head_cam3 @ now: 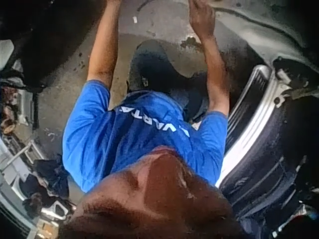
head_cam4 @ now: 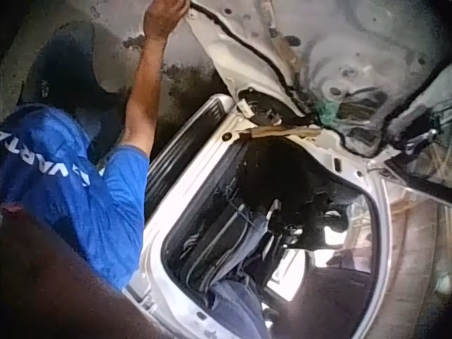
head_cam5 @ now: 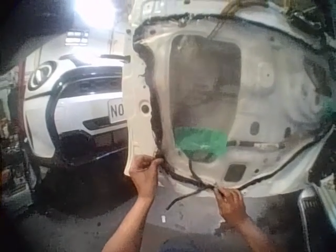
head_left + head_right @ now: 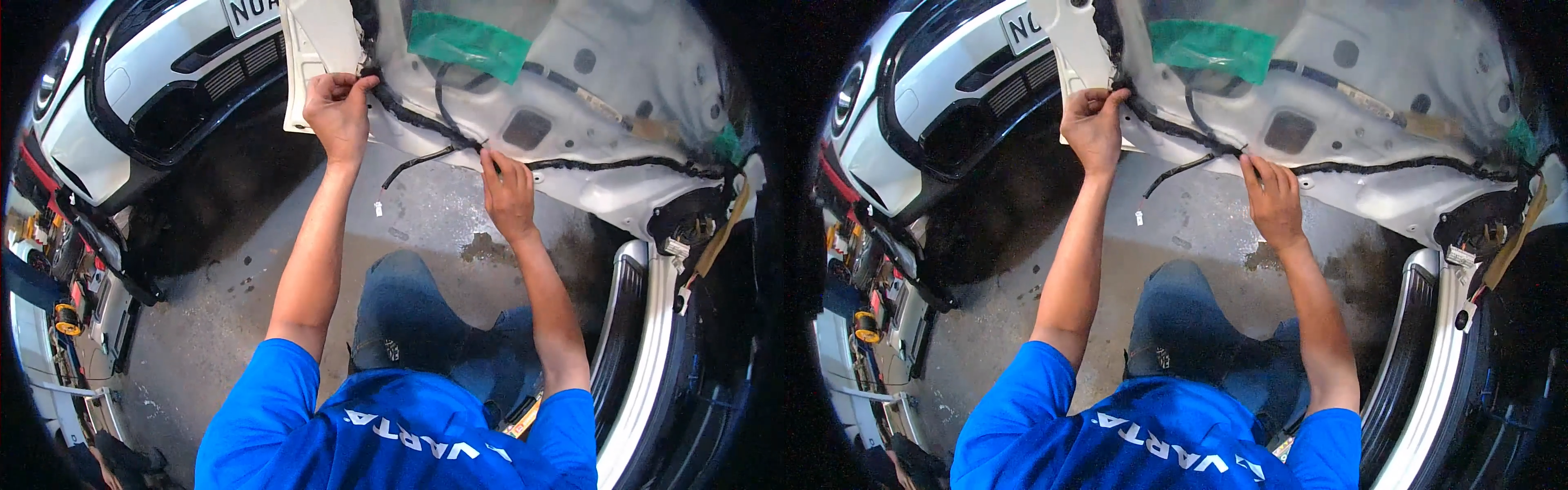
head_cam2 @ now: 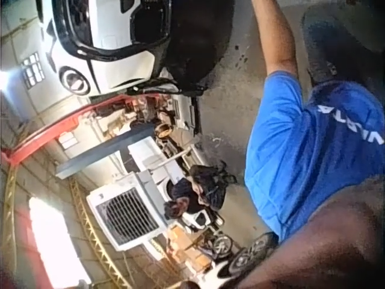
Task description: The recorder is working on the internal wiring and vapor barrier seal of a car door panel.
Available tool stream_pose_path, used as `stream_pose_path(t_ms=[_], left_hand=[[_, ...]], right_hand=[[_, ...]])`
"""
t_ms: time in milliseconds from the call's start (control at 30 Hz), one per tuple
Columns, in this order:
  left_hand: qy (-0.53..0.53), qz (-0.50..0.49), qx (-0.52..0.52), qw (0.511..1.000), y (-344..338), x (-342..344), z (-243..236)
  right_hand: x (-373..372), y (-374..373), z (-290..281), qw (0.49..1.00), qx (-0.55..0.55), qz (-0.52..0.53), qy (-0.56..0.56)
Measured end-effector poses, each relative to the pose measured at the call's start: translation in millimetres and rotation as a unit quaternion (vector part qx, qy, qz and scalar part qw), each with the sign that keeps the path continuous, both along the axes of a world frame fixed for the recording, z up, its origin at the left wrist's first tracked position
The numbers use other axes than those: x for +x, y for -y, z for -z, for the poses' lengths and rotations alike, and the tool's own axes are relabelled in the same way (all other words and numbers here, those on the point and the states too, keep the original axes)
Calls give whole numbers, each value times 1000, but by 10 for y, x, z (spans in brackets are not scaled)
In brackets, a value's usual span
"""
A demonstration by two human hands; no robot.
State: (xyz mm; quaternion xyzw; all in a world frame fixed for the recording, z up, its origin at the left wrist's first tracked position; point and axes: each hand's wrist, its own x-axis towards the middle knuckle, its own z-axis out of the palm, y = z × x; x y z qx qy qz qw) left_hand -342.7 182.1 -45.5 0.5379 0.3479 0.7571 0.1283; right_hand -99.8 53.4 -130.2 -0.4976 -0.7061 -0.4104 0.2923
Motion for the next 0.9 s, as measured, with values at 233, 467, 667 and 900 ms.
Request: stream_pose_path(t_ms=[233, 467, 667, 900], left_hand=[[36, 67, -76, 994, 83, -15, -52], [72, 155, -83, 982, 405, 396, 273], [139, 99, -56, 984, 240, 569, 382], [188, 92, -65, 976, 238, 554, 348]], right_hand=[[157, 143, -126, 999, -12, -19, -26], [263, 227, -143, 995, -57, -78, 23], [-10, 320, -260, 989, -81, -101, 69], [-332, 108, -340, 989, -103, -16, 102]])
